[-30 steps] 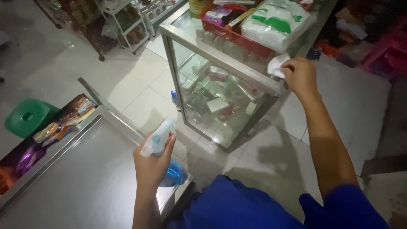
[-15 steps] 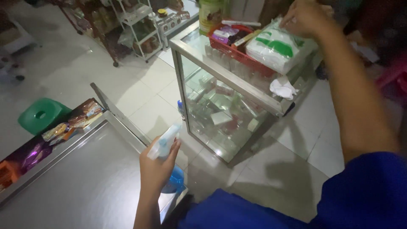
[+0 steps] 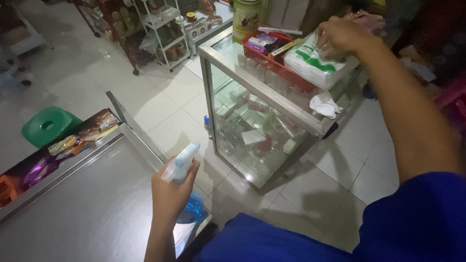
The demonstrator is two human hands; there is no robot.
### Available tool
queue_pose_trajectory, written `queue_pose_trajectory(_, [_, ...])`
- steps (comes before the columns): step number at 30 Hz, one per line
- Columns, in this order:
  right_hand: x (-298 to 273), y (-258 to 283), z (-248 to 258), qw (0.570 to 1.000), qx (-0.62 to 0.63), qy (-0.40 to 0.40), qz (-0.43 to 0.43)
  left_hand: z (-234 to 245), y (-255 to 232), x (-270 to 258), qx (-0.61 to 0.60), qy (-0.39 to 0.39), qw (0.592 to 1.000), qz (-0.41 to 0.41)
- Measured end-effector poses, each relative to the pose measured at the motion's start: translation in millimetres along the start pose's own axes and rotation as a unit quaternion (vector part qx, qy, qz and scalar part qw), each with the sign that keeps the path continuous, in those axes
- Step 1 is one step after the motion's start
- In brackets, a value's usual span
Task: The person repeatedly sprays a cleaning solution onto a stainless steel countertop and wipes it with a white cloth. The person retrieves additional cloths from a nearby glass display case and continues wiping the same surface area.
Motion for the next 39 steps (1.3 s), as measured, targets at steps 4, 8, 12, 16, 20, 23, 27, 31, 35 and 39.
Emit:
queue_pose_trajectory(4, [-1, 7, -1, 1.0, 0.006, -0.022, 0.011, 0, 2, 0, 0.01, 0.001, 1.0, -0.003])
queue_pose_trajectory(8, [2, 0, -14, 0.992, -0.045, -0.057, 0.1, 2, 5, -1, 0.01, -0.006, 1.0, 0.003])
queue_pose_trajectory(12, [0, 5, -11, 0.981, -0.027, -0.092, 0.17, 4, 0, 0, -0.006, -0.007, 1.0, 0.011])
queue_pose_trajectory(16, [3, 9, -14, 0.989, -0.013, -0.078, 0.123, 3, 3, 0, 0.006, -0.004, 1.0, 0.003])
queue_pose_trajectory(20, [-1, 10, -3, 0.993, 0.054, -0.107, 0.014, 6, 3, 0, 0.019, -0.008, 1.0, -0.016])
queue_pose_trajectory(23, [-5, 6, 7, 0.975, 0.138, -0.169, -0.037, 10, 4, -1, -0.001, -0.021, 1.0, 0.01])
queue_pose_trajectory(27, [14, -33, -8, 0.931, 0.147, -0.321, -0.086, 12, 9, -1, -0.012, -0.022, 0.999, 0.02])
queue_pose_trajectory(31, [-13, -11, 35, 0.896, 0.198, -0.269, -0.294, 13, 16, -2, -0.008, -0.025, 0.999, 0.028])
queue_pose_trajectory(35, [-27, -3, 79, 0.888, 0.297, -0.283, -0.207, 21, 18, -10, -0.009, -0.049, 0.998, 0.028])
queue_pose_trajectory(39, [-18, 11, 87, 0.861, 0.41, -0.283, -0.101, 36, 32, -25, -0.018, -0.11, 0.993, 0.03])
Point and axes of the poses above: each hand's wrist, its own x-axis towards the middle knuckle, its own z-axis out of the back of the hand, y = z × x, the point moved 4 cm from there along x, towards the middle knuckle, and after that the axes turned 7 degrees about -z, right-handed, at the moved point
